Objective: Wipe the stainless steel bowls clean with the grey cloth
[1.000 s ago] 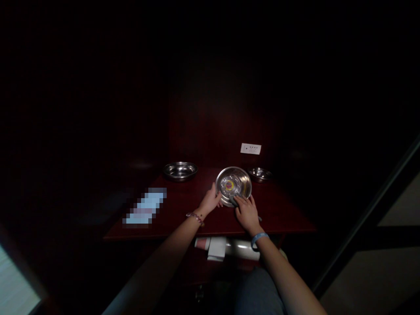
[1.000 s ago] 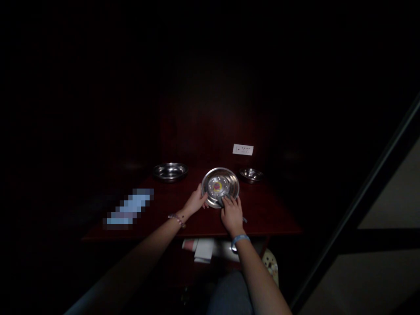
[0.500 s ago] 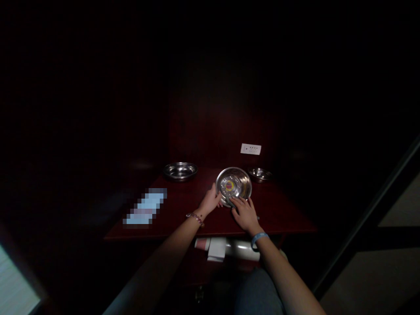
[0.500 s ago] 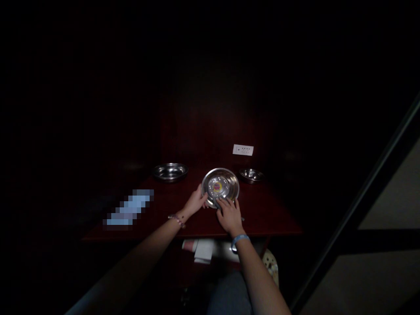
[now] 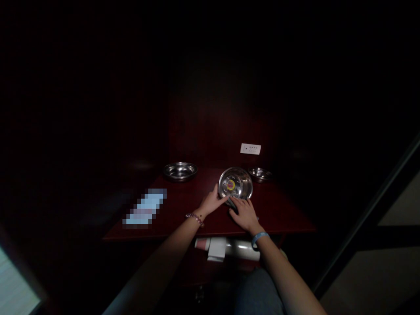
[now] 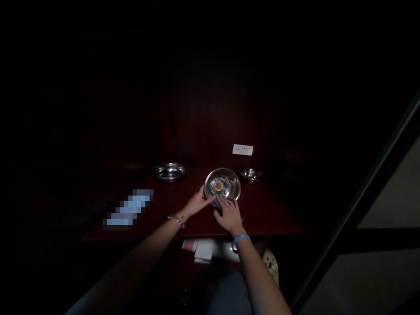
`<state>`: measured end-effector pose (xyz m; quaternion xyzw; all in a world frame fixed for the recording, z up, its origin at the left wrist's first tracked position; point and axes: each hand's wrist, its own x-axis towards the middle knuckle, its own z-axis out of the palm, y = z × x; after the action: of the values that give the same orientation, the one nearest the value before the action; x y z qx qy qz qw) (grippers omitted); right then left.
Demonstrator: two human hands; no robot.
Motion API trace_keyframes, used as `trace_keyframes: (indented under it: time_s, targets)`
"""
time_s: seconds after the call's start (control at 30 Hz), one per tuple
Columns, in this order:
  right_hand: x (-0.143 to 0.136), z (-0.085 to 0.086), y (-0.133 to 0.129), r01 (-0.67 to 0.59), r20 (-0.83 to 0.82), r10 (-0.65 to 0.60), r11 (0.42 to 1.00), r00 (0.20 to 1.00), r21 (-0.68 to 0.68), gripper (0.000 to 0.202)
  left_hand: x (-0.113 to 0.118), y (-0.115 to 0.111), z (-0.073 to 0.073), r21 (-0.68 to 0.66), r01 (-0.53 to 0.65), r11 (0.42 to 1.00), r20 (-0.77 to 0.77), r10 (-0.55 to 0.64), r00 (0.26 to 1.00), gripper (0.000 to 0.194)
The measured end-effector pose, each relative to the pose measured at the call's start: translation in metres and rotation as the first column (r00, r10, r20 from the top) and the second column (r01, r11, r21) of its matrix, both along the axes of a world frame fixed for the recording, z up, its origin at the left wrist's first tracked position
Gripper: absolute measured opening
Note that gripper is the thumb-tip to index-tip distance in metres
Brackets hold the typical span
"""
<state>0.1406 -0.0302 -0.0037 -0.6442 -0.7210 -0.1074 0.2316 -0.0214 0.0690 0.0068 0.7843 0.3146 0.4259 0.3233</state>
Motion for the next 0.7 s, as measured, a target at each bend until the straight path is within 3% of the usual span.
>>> trace_keyframes:
  time_s: [0.23, 0.43, 0.7]
  targets:
    - [-0.001, 0.003, -0.004, -0.107, -0.037, 0.107, 0.994, 0.994, -0.018, 0.056, 0.0, 0.001, -0.001, 0.043, 0.045, 0.998, 0.034, -0.046, 0.998, 0.062]
    - [-0.002, 0.002, -0.005, 0.031, -0.022, -0.03, 0.998, 0.999, 0.048, 0.044, 0.001, 0.007, -0.003, 0.039, -0.007, 0.999, 0.089, 0.003, 0.996, 0.065]
    - [0.001, -0.001, -0.003, 0.088, 0.0, -0.088, 0.993, 0.996, 0.083, 0.042, -0.002, 0.016, -0.006, 0.047, -0.155, 0.987, 0.014, 0.155, 0.988, 0.025]
